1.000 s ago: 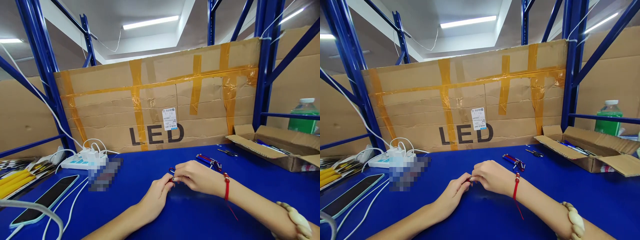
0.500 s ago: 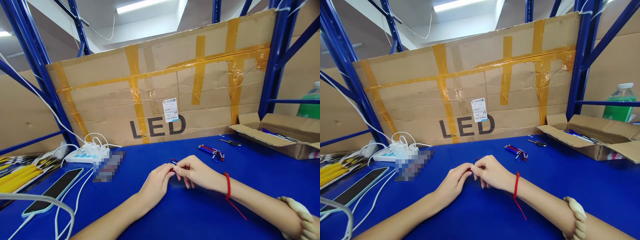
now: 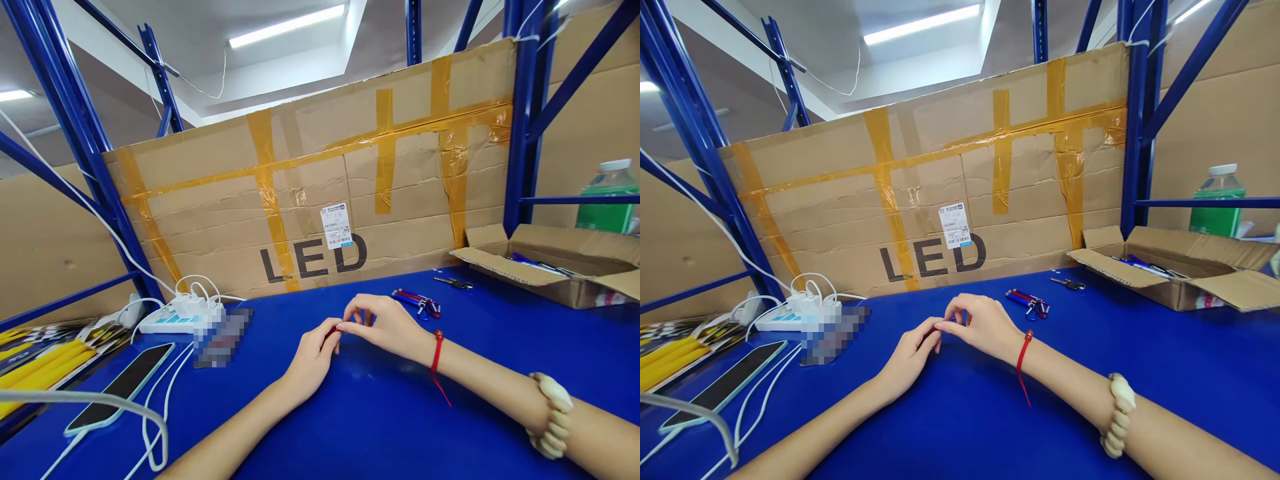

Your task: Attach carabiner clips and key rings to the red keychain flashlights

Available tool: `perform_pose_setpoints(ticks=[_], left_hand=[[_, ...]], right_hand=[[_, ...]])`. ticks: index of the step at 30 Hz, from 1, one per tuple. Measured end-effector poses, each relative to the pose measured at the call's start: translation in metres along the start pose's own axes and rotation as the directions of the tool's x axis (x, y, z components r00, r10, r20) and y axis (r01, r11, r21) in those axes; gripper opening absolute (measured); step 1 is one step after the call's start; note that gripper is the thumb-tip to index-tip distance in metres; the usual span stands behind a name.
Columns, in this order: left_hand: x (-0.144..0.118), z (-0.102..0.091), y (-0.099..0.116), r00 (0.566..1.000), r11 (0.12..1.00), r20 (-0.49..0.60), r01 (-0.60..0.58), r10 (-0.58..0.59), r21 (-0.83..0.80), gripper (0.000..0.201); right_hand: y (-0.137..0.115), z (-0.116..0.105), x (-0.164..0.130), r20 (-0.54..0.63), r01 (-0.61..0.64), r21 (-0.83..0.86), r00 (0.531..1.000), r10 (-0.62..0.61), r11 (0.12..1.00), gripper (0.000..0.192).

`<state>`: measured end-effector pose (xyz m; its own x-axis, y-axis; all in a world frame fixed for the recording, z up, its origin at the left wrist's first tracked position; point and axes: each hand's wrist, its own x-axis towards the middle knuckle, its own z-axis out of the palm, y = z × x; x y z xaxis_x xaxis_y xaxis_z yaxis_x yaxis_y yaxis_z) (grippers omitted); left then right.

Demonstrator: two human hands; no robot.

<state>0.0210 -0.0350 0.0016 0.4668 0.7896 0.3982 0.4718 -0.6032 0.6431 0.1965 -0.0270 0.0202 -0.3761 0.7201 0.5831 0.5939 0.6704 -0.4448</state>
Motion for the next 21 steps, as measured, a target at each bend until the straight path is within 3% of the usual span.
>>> perform_pose_setpoints(ticks=[4,11,21], left_hand=[[0.000,0.000,0.000,1.000,1.000,0.020,0.001,0.000,-0.013,0.023],[-0.002,-0.002,0.004,0.996,1.000,0.088,-0.022,0.021,0.019,0.024],[-0.004,0.000,-0.003,0.992,0.995,0.097,-0.085,0.081,0.045,0.023]], right_hand=[[0.008,-0.008,0.003,0.027,0.166,0.010,0.986,-0.166,0.986,0.024],[0.011,-0.017,0.004,0.115,0.325,0.001,0.939,-0.323,0.946,0.033],[0.007,-0.019,0.002,0.146,0.330,-0.033,0.935,-0.322,0.943,0.035]])
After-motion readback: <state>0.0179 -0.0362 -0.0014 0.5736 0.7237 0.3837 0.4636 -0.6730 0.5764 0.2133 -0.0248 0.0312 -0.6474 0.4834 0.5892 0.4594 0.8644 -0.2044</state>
